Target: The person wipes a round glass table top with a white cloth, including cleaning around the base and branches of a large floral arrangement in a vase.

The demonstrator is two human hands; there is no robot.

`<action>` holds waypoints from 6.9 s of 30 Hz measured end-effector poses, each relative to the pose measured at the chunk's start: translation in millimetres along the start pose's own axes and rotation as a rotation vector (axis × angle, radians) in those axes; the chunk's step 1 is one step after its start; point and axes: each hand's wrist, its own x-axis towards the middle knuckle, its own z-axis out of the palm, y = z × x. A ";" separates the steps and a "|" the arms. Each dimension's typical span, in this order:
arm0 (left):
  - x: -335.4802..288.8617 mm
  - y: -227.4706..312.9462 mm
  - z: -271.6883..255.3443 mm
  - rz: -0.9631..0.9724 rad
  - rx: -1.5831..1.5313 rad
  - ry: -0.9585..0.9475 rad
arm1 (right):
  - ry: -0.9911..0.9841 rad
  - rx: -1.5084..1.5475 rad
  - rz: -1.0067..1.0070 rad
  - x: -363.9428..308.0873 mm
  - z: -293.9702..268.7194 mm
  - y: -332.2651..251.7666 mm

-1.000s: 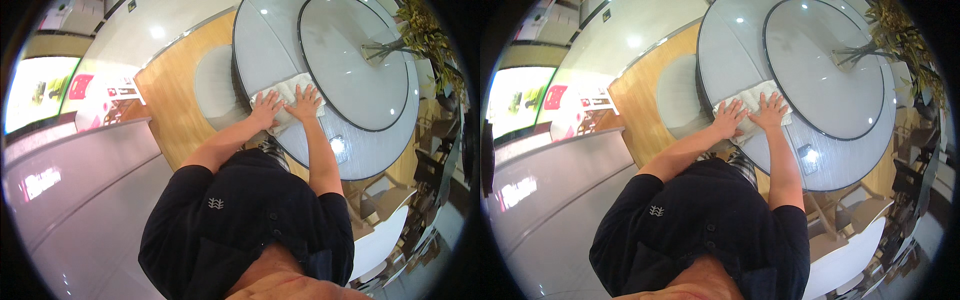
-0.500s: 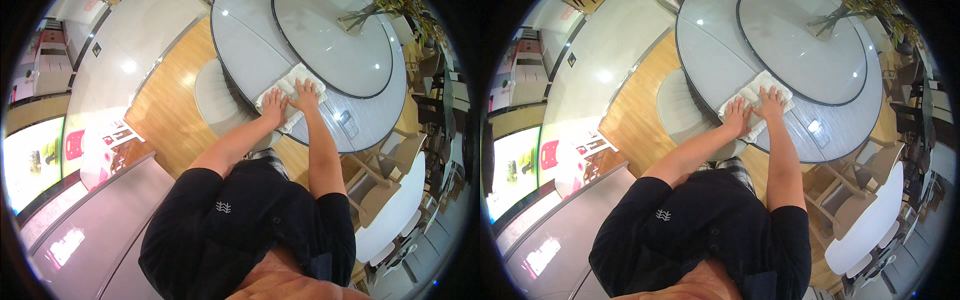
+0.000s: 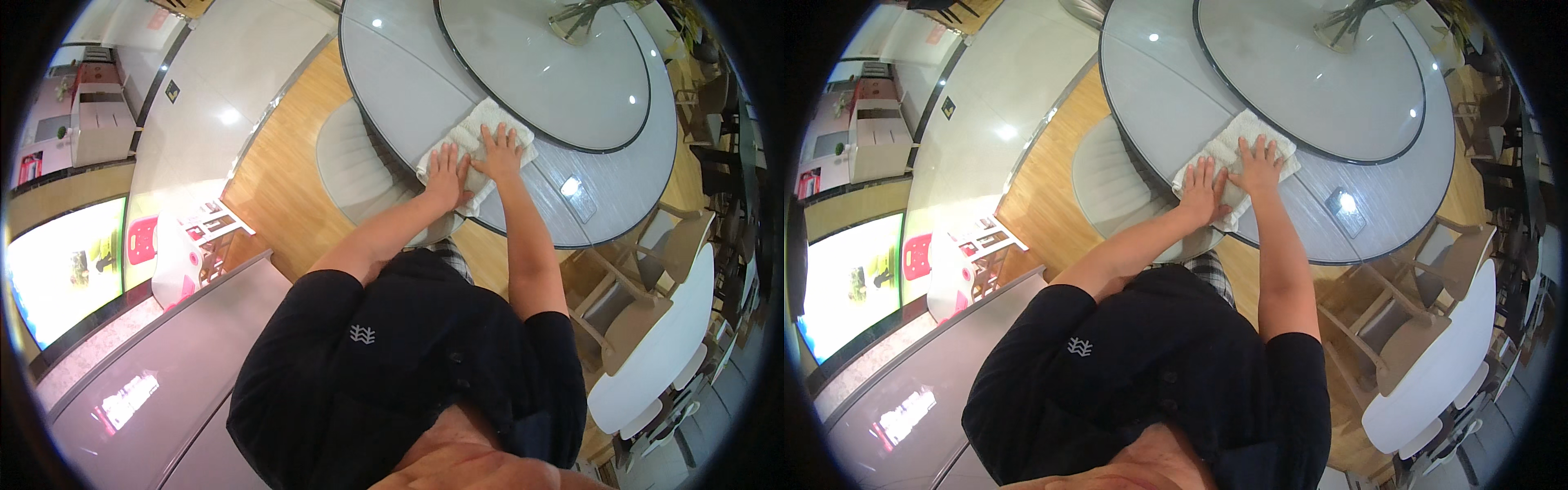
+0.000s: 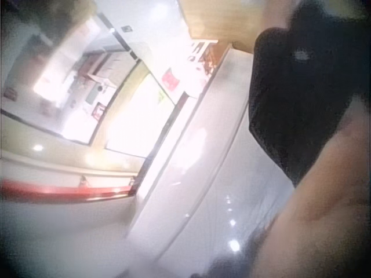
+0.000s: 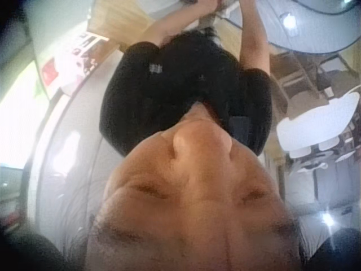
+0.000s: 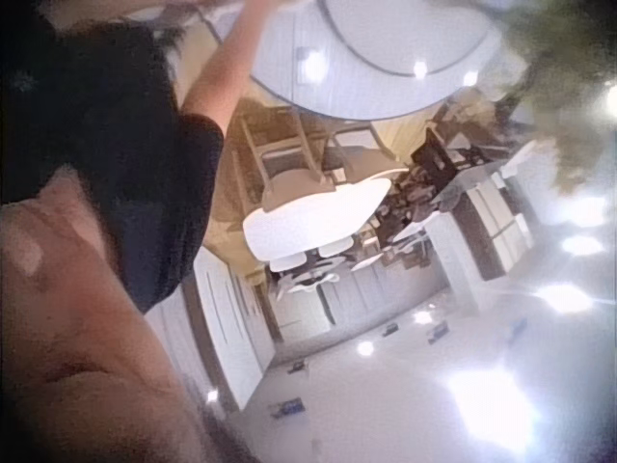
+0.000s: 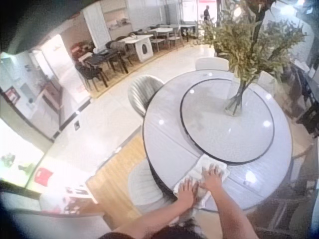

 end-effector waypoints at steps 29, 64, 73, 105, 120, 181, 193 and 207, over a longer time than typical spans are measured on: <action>-1.2 -24.6 -23.7 0.261 0.152 -0.010 | -0.015 0.175 0.278 -24.1 9.8 0.1; 17.1 -4.7 -29.5 0.466 0.194 -0.061 | -0.047 0.270 0.502 -48.7 20.6 42.9; -6.2 -14.0 -28.8 0.558 0.237 -0.125 | -0.026 0.337 0.557 -83.7 44.6 26.1; 60.7 -112.6 -105.2 0.776 0.255 -0.067 | -0.052 0.503 0.792 -28.4 -22.0 -66.4; 44.1 -109.3 -78.0 0.775 0.314 -0.131 | -0.011 0.514 0.791 -49.6 11.8 -70.5; 3.0 -127.2 -33.6 0.915 0.340 -0.120 | 0.230 0.345 0.479 -94.2 99.0 -114.4; 7.5 -125.5 -33.0 0.730 0.274 -0.032 | 0.262 0.302 0.335 -62.3 75.9 -92.2; 26.6 -117.7 -51.2 0.700 0.268 0.028 | 0.237 0.228 0.399 -40.8 53.4 -80.9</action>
